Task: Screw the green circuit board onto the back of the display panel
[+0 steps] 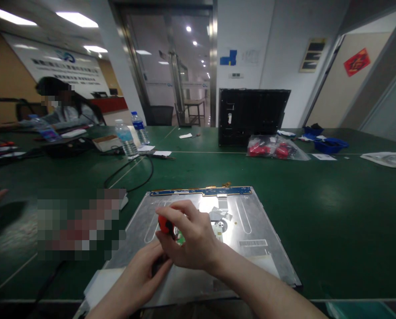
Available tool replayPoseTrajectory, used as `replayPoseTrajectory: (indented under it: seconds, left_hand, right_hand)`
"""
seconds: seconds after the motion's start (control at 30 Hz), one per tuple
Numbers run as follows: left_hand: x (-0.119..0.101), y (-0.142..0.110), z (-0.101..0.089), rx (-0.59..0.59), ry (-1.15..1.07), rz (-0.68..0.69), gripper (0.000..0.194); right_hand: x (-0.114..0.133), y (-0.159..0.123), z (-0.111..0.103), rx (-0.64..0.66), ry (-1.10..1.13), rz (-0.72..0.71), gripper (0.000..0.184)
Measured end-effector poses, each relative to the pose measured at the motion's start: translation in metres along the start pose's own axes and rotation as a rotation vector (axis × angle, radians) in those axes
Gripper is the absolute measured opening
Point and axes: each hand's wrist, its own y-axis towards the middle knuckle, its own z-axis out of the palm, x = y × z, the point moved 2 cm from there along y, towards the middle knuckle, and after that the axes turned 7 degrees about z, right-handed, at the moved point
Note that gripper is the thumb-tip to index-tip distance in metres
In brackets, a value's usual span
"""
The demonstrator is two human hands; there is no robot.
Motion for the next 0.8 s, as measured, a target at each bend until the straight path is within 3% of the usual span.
replayPoseTrajectory:
  seconds: [0.13,0.43,0.67,0.8]
  left_hand:
    - [-0.0013,0.0,0.0002,0.014,-0.028,0.01,0.016]
    - [0.0004,-0.0015,0.0014,-0.049,-0.011,-0.002,0.017]
    - [-0.0001,-0.0006,-0.0005,-0.004,-0.035,0.028,0.016]
    - [0.0014,-0.0019,0.0002,-0.021,-0.006,0.025,0.016]
  right_hand:
    - [0.0024,-0.0002,-0.0013,0.031,-0.01,-0.045,0.05]
    - [-0.0018,-0.0013,0.0015,-0.022,-0.057,-0.015,0.033]
    - [-0.0022,-0.0035,0.002,0.023,-0.016,-0.039,0.056]
    - [-0.0057,-0.0028,0.0027,-0.006,0.017,-0.047,0.045]
